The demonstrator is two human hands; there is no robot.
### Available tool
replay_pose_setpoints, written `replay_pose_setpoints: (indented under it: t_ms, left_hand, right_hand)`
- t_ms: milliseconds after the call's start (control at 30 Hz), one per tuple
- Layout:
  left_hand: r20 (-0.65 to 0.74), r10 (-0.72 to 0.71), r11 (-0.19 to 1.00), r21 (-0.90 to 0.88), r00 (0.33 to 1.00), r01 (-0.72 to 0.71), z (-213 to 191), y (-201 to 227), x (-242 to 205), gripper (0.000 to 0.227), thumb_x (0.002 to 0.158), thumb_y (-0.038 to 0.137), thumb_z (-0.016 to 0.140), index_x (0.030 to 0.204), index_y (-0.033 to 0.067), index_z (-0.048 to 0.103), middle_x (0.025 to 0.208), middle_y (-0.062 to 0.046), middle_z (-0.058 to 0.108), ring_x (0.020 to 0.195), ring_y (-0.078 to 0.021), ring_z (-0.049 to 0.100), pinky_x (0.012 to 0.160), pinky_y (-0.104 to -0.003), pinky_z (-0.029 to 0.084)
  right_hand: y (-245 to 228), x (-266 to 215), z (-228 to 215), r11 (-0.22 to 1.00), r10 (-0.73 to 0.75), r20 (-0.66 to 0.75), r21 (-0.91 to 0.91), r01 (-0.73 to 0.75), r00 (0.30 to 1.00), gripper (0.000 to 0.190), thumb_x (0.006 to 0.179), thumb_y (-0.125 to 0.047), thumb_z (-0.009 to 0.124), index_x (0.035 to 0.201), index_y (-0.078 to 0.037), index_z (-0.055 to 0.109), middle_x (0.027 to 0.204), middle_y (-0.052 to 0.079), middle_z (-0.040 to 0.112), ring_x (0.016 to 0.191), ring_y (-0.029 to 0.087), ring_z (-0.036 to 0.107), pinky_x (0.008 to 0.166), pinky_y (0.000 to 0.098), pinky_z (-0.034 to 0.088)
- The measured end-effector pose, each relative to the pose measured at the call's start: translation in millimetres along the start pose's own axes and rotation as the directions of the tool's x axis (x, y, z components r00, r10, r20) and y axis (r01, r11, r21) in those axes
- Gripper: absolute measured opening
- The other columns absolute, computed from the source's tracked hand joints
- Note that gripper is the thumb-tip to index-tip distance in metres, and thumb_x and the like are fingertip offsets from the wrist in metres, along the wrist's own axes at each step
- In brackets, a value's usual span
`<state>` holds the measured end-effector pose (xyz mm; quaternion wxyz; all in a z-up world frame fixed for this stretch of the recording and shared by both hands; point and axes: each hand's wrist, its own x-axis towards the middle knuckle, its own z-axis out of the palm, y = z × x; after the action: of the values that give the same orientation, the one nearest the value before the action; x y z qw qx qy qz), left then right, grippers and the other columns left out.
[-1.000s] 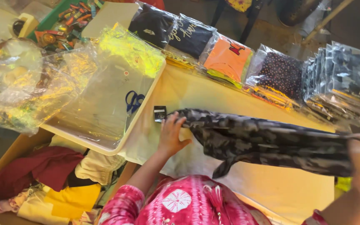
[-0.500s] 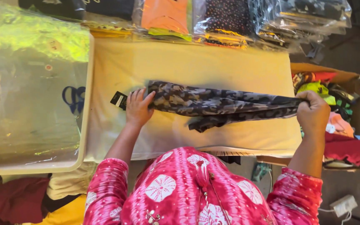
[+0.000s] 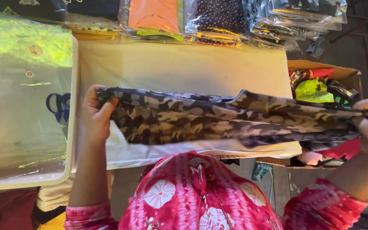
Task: Folding clothing items and packing them into clear plastic bags.
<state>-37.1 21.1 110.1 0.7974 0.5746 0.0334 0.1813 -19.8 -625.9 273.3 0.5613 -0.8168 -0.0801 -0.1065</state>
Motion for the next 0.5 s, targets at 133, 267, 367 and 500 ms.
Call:
replay_pose_setpoints:
  t_ms: [133, 267, 367, 500]
  left_hand:
    - [0.009, -0.187, 0.980, 0.065, 0.982, 0.186, -8, -21, 19, 0.017, 0.095, 0.000, 0.066, 0.110, 0.0056, 0.061, 0.100, 0.000, 0.068, 0.092, -0.0075, 0.063, 0.084, -0.023, 0.051]
    - [-0.207, -0.142, 0.821, 0.522, 0.968, 0.232, -15, -65, 35, 0.027, 0.094, 0.011, 0.078, 0.116, 0.0063, 0.063, 0.099, -0.003, 0.072, 0.091, -0.0136, 0.066, 0.079, -0.027, 0.051]
    - [-0.200, 0.354, 0.506, 0.863, 0.914, -0.008, -36, -108, 11, 0.050, 0.090, 0.008, 0.088, 0.128, 0.0007, 0.057, 0.123, -0.017, 0.065, 0.118, -0.0282, 0.064, 0.103, -0.040, 0.051]
    - [-0.524, 0.145, 0.848, 0.503, 0.840, 0.167, -46, -167, -72, 0.064, 0.093, 0.002, 0.082, 0.143, 0.0037, 0.042, 0.129, -0.014, 0.055, 0.118, -0.0251, 0.057, 0.103, -0.039, 0.047]
  right_hand:
    - [52, 64, 8, 0.969, -0.018, 0.150, -0.239, 0.054, 0.989, 0.009, 0.092, 0.003, 0.063, 0.101, 0.000, 0.061, 0.104, 0.004, 0.064, 0.096, 0.012, 0.058, 0.095, 0.0242, 0.047]
    - [171, 113, 72, 0.953, 0.055, 0.034, -0.301, -0.043, 0.998, 0.035, 0.083, 0.004, 0.066, 0.116, -0.007, 0.069, 0.105, 0.002, 0.069, 0.096, 0.013, 0.065, 0.089, 0.0294, 0.054]
    - [175, 92, 109, 0.815, -0.101, 0.030, -0.571, 0.100, 0.994, 0.031, 0.083, 0.000, 0.077, 0.114, -0.007, 0.073, 0.111, 0.010, 0.071, 0.094, 0.023, 0.067, 0.081, 0.0333, 0.054]
    - [204, 37, 101, 0.836, 0.067, -0.154, -0.531, -0.140, 0.986, 0.024, 0.090, -0.003, 0.073, 0.112, -0.012, 0.075, 0.106, 0.007, 0.073, 0.091, 0.020, 0.070, 0.078, 0.0328, 0.055]
